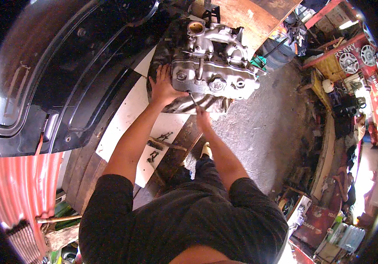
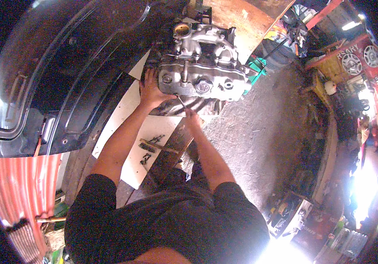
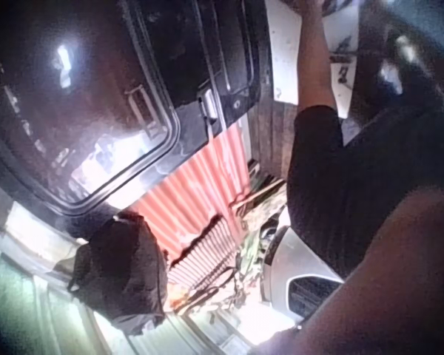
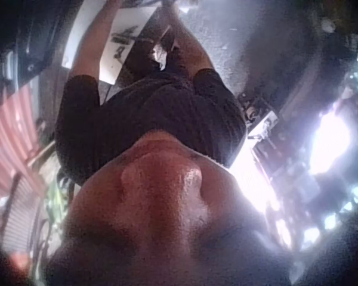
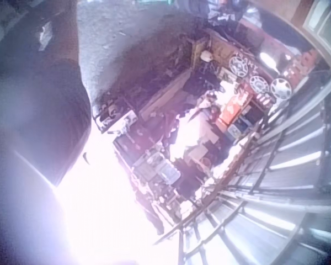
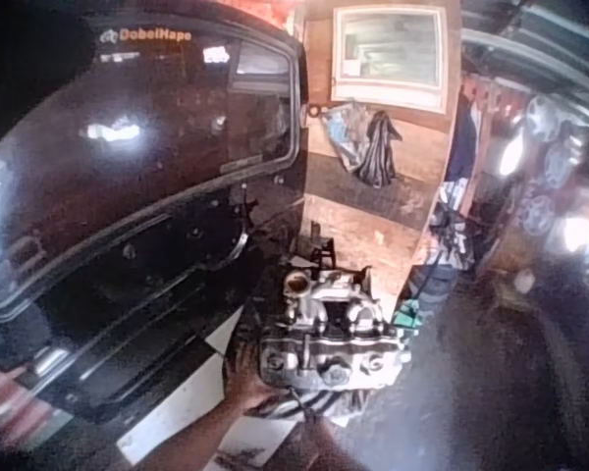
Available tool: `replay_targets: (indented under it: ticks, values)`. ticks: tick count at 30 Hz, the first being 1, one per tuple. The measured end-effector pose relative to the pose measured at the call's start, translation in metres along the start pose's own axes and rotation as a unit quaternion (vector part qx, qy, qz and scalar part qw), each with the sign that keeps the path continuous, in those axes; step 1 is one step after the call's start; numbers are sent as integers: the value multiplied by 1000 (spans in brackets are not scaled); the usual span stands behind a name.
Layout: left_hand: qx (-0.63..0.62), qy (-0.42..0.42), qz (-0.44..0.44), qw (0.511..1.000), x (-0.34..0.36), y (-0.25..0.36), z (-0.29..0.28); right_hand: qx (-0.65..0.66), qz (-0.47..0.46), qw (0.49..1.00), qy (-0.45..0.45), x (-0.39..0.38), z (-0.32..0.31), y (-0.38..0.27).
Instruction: The person uses a wrench to loosen and remove bolts from a car engine block resting on a workbench. They repeatedly turn the wrench on different bolts and remove them by hand, placing them aside.
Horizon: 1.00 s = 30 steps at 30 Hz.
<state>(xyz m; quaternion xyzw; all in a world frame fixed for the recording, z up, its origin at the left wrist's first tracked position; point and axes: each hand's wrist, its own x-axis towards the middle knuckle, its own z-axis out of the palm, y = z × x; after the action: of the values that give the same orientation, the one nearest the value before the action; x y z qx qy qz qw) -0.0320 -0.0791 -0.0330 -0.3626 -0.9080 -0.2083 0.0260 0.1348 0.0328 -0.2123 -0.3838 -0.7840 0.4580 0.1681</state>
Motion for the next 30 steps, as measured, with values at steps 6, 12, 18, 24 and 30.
replay_targets:
  ticks: [6, 12, 18, 24, 30]
  values:
    - [-28, 26, 21, 999, -1, -14, 12, -400, -168, 894, -115, 22, -144, -136]
    - [-50, -2, 37, 998, 2, -14, 4, -547, -219, 796, -136, 10, -154, -210]
    - [-53, -13, 33, 998, 1, -20, 2, -468, -150, 863, -115, -18, -164, -206]
    - [-94, -19, 59, 994, 4, -25, 11, 23, 90, 993, -70, -37, -86, -51]
    - [-89, -15, 68, 994, 10, -26, 15, 74, 160, 981, -75, -31, 22, 18]
